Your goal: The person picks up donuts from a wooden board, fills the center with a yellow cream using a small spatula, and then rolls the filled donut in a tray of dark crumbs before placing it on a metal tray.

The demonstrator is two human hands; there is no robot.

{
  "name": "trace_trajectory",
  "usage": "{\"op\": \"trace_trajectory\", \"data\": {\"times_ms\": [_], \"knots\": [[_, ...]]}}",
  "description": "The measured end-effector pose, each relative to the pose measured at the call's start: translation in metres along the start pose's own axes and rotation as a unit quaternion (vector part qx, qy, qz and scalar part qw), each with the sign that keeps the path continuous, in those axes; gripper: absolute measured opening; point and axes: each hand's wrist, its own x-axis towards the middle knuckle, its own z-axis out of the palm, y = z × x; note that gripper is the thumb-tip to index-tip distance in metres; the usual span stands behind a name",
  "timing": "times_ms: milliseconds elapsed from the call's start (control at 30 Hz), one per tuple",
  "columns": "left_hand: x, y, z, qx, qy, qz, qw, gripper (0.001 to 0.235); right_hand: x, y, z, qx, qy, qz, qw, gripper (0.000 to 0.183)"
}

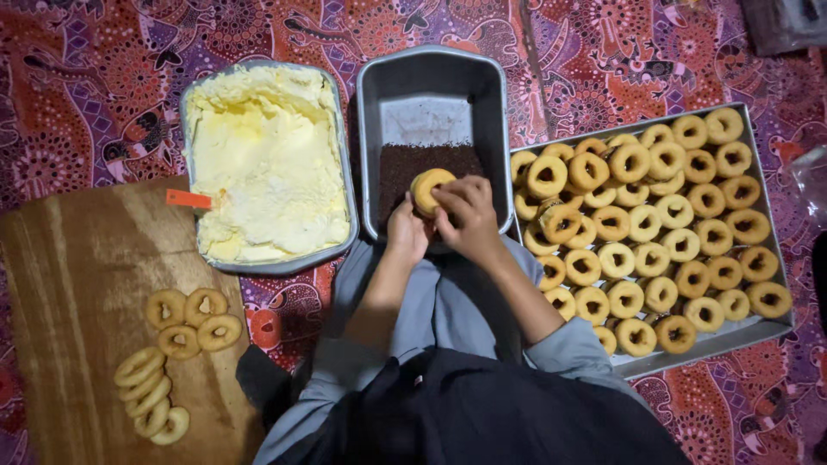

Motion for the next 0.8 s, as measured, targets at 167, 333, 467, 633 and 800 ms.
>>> {"op": "trace_trajectory", "data": {"times_ms": [167,333,467,633,800], "knots": [[-0.016,0.01,0.052,0.057,0.028,-0.059,0.996,0.04,0.012,0.01,-0.008,0.349,0.035,0.45,0.821,0.063],[-0.046,0.022,0.107,0.585,0.127,0.02,0.801,0.04,-0.029,0.06,-0.059,0.463,0.096,0.472,0.744,0.041],[-0.099,0.044,0.091,0.687,0.083,0.395,0.604,0.048,-0.071,0.128,-0.14,0.484,0.249,0.43,0.72,0.024],[-0.189,0.064,0.004,0.659,0.156,0.365,0.639,0.03,-0.101,0.213,-0.177,0.457,0.344,0.416,0.707,0.016],[-0.274,0.094,-0.124,0.688,0.343,0.436,0.468,0.013,-0.094,0.239,-0.162,0.351,0.322,0.479,0.737,0.022]]}}
